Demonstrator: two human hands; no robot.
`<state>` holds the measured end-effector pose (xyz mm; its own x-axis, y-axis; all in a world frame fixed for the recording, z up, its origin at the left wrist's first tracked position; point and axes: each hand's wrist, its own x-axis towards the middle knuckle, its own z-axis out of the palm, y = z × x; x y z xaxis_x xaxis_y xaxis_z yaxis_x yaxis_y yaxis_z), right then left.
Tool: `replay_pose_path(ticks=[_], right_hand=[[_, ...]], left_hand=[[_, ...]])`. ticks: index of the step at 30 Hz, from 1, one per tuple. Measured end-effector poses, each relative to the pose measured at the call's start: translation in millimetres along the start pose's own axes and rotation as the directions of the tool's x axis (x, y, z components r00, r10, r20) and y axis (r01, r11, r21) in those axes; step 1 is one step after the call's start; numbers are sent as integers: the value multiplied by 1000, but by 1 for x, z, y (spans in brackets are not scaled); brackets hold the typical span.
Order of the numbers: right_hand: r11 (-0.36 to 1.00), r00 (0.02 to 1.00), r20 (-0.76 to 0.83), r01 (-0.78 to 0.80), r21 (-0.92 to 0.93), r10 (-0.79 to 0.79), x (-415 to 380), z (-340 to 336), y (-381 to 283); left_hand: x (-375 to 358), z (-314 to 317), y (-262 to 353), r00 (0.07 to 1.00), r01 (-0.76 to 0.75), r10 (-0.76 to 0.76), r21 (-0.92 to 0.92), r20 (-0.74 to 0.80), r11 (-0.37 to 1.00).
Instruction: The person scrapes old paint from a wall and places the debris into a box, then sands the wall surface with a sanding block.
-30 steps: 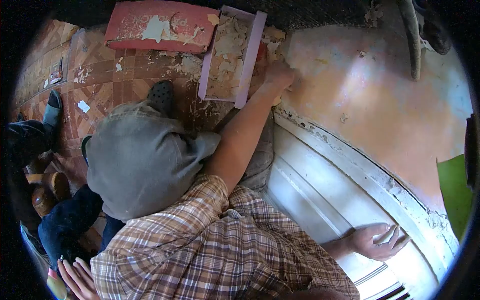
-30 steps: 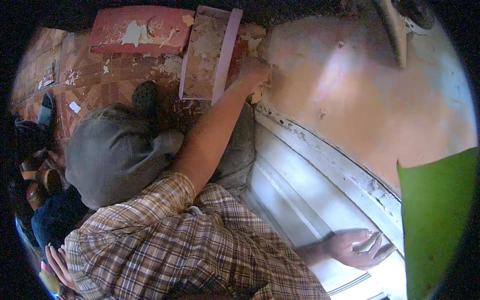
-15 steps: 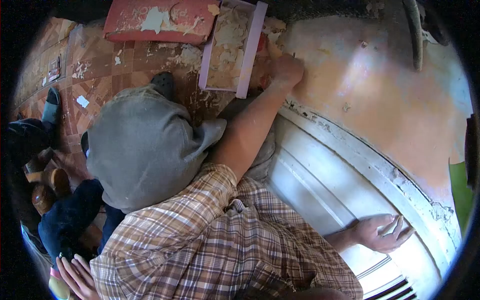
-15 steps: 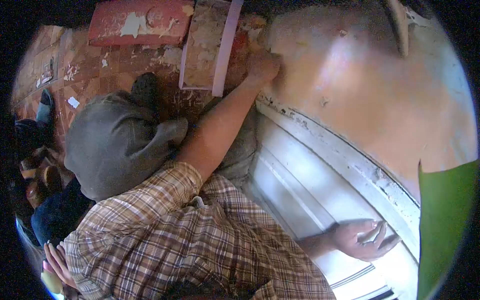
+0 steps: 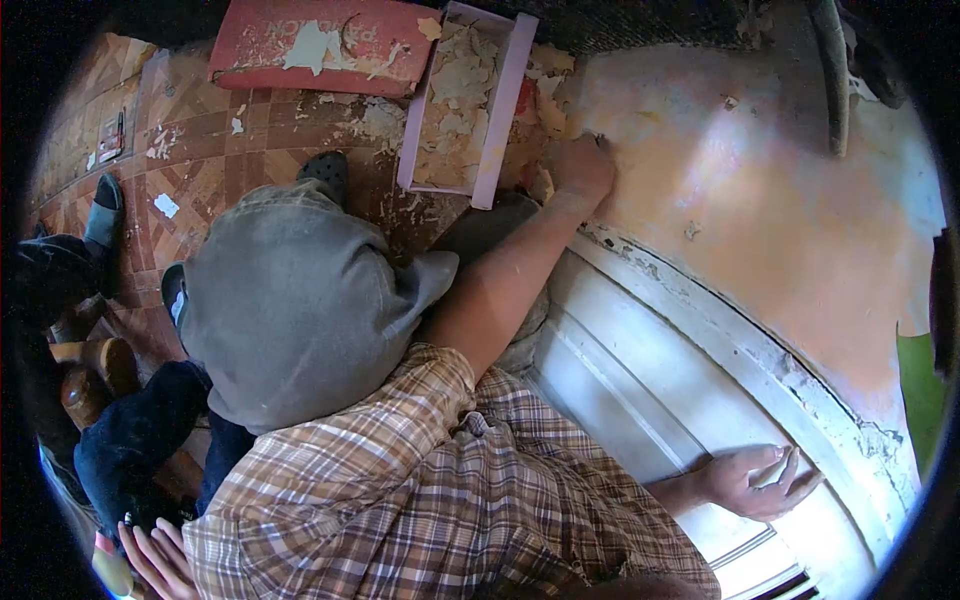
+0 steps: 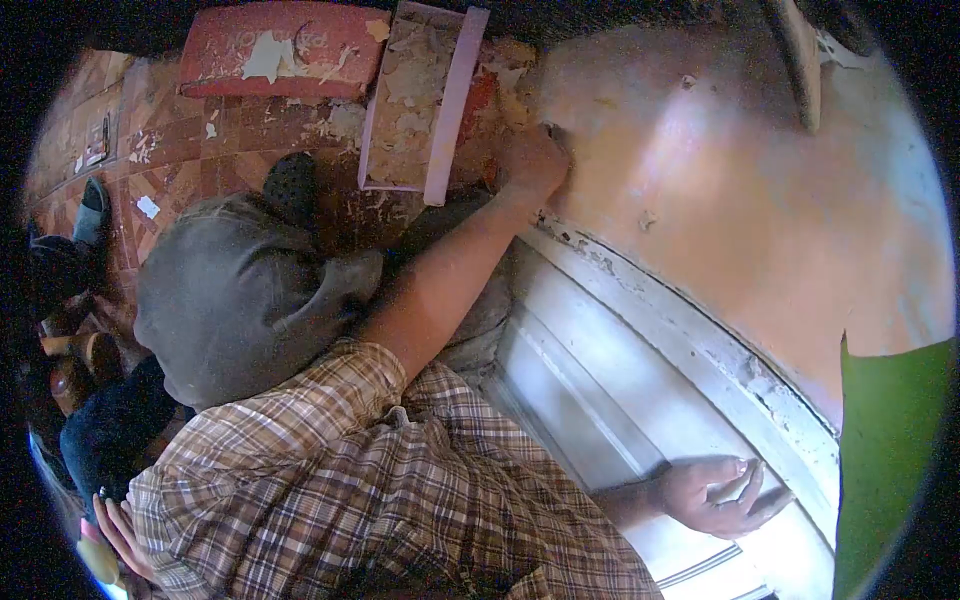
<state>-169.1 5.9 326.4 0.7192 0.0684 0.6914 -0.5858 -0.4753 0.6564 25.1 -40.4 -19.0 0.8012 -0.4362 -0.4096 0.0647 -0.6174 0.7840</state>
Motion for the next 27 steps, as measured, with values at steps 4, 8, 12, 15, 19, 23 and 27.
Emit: replay_pose_path(ticks=[4,8,12,15,19,23,27], right_hand=[[1000,1000,-16,20,8,-19,-2,1,4],[997,999,7,35,-72,-35,-2,-2,10],[998,999,22,26,-59,-25,-2,-2,7],[997,997,16,-72,0,72,-1,-2,-4],[999,1000,26,-6,-46,7,-1,-2,2],[995,995,10,-98,15,98,-2,1,-5],[999,999,-19,49,-16,-50,0,0,6]], left_hand=[[12,-5,-14,994,87,-87,3,60,996],[32,18,-40,983,183,-182,-45,28,982],[36,-5,-57,973,-169,85,415,212,894],[10,-3,-43,981,-16,22,37,-192,999],[-8,-9,-4,997,7,-14,-92,-77,996],[-27,-31,19,999,17,-4,-320,42,947],[-5,-17,8,992,98,-113,-236,-49,967]])
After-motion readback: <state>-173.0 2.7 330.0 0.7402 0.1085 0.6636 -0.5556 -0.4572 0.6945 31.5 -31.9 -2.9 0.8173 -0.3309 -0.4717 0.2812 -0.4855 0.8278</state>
